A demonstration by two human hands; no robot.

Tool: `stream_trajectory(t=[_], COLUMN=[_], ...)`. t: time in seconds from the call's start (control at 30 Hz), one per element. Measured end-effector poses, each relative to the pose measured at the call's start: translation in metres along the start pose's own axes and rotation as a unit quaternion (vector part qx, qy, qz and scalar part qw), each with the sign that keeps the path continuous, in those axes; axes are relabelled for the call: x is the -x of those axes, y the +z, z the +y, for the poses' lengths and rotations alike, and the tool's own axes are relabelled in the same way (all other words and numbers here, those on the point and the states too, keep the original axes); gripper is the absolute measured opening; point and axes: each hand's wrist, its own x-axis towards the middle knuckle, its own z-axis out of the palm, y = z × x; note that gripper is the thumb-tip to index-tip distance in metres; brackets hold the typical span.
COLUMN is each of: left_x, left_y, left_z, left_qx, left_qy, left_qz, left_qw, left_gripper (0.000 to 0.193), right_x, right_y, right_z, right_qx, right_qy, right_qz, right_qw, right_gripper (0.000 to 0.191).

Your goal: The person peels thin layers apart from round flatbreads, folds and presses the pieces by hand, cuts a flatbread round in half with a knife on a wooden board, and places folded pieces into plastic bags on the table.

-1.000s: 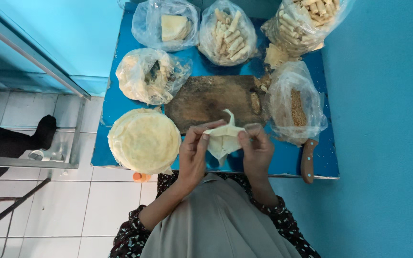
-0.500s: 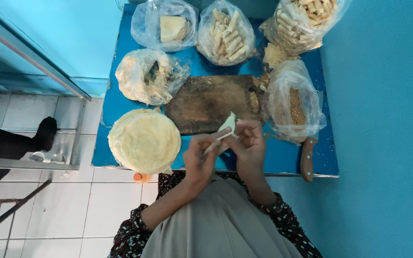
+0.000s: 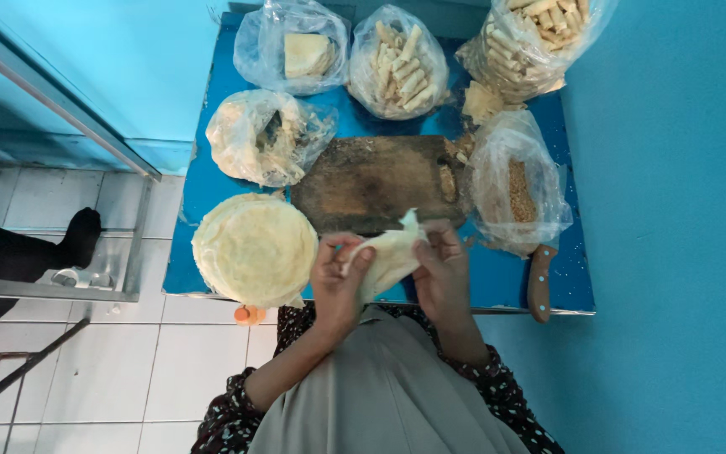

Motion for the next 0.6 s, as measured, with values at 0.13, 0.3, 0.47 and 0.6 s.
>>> stream_trajectory(t=[0.13, 0.3, 0.47, 0.6], left_x=[-0.006, -0.008, -0.007, -0.001], left_y=[-0.004, -0.002, -0.01, 0.0], left_z=[0.019, 0.026, 0.044, 0.057], left_qx=[0.012, -0.105, -0.048, -0.316], left_qy=[-0.022, -0.044, 0.031, 0.2], left_qz=[-0.095, -0.148, -0.128, -0.147], left_qw=[0.995, 0.982, 0.99, 0.916], left_gripper=[0.051, 0.03, 0.015, 0.013], right_x=[0.006, 0.022, 0.014, 0.015], right_y=[-0.012, -0.014, -0.007, 0.003], right_z=[0.003, 0.005, -0.005, -0.001], right_qx=[-0.004, 0.126, 0.027, 0.075], right_qy=[-0.004, -0.053, -0.06, 0.025], right_qz=[0.017, -0.085, -0.013, -0.042], right_qw=[1.0, 0.987, 0.998, 0.996], right_gripper=[0.011, 0.011, 0.014, 0.049])
